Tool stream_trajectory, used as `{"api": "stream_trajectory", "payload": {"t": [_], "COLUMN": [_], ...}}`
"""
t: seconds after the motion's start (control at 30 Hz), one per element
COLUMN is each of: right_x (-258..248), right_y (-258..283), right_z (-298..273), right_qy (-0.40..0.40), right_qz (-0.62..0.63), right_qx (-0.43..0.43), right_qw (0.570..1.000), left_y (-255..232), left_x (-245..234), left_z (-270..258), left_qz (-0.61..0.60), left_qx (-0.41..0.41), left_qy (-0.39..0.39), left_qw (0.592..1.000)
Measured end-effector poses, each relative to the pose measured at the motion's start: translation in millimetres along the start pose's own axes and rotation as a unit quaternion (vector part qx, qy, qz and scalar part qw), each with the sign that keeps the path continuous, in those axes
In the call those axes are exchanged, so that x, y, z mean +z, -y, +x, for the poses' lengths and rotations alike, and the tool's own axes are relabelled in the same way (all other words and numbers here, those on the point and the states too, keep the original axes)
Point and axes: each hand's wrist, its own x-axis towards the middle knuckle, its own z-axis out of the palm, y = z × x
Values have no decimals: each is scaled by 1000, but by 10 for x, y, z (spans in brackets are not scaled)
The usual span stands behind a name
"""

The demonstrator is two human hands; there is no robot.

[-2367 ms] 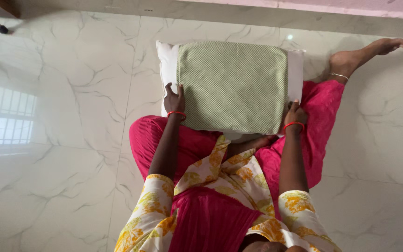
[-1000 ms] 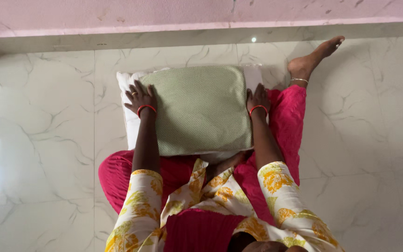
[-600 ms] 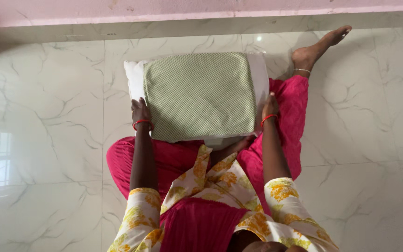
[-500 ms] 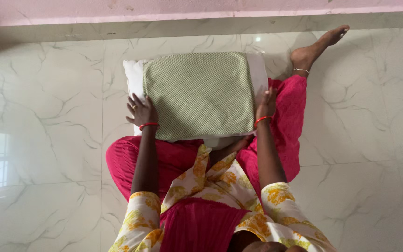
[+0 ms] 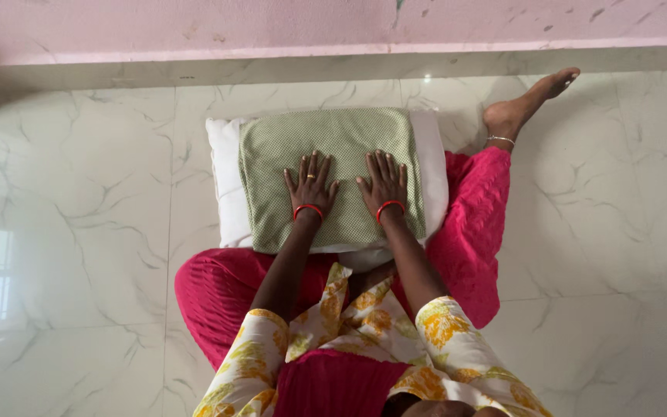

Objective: The person sits on the floor and puts pillowcases on pillows. They handle three pillows, inserting each into a different patterned pillowcase and smoothing the fabric.

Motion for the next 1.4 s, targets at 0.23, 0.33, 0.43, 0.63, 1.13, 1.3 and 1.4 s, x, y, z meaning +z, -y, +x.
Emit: {"api": "stream_trajectory", "payload": {"t": [0.23,0.33,0.43,0.63,1.13,1.3,1.4], "right_x": [248,353,422,454,322,84,-204], "right_y": [-130,-149,-168,-161,-477,-990,-1624], "right_z": [450,563,519,339,-182,-398,-1138], "right_qy": [-23,-47,-81,-119,-77,-114,-304], "right_qz": [18,19,31,20,13,273,170], "right_qx": [36,30,21,6,44,2,53], "right_qw": [999,998,996,993,996,955,936], "left_y": [27,52,98,188,880,1166,1332], "left_x": [101,185,336,487,242,-304,-276], "left_z": [508,638,611,403,-392,-429,-397], "left_qz": [10,7,4,8,-76,-253,-316], "left_qx": [18,22,31,46,-263,-480,-447], "left_qy": [-22,-32,-62,-70,-126,-15,-13], "left_qw": [1000,999,998,996,954,840,837]}}
